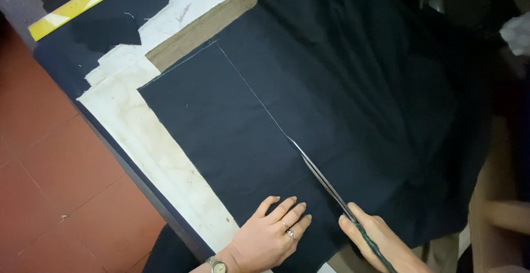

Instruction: Marking fabric with a ruler and chalk before cutting it into specific shapes with scissors.

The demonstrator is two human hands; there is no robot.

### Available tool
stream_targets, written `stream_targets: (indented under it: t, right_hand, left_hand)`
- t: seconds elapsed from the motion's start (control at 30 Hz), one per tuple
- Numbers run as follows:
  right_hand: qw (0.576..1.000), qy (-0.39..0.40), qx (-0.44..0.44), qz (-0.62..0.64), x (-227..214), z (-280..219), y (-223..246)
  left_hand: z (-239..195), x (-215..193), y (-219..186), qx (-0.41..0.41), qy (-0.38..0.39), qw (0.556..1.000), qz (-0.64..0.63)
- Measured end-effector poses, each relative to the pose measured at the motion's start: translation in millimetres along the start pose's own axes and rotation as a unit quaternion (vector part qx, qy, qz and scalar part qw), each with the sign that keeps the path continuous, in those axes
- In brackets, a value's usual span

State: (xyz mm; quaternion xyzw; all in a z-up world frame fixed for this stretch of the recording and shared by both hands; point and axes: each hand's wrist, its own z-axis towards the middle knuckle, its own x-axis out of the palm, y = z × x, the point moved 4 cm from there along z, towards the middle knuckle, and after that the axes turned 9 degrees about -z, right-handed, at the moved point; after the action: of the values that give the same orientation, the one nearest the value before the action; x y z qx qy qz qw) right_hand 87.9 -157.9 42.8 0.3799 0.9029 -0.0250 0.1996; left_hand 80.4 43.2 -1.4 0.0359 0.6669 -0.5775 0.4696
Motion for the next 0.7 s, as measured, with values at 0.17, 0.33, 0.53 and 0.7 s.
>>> stream_targets:
  t: [0.17,0.33,0.53,0.7]
  right_hand:
    - [0.999,0.014,-0.029,0.000,4.0,47.3,-24.7]
    - [0.836,-0.033,-0.465,-0.290,3.9,-4.5,-28.7]
    - [0.998,0.018,-0.042,-0.040,-2.1,15.8,-7.7]
    - [1.000,0.003,-0.023,-0.014,-10.0,-4.4,31.4]
  left_hand:
    - [-0.8,-5.6,-2.0,0.011,-0.033,0.999,-0.001]
    - [3.6,-50.8,6.3,0.062,-0.117,0.991,-0.015]
    - [8.2,-123.8,86.0,-0.096,-0.216,0.957,0.168]
    - [7.3,-122.4,112.5,-0.172,-0.131,0.936,0.278]
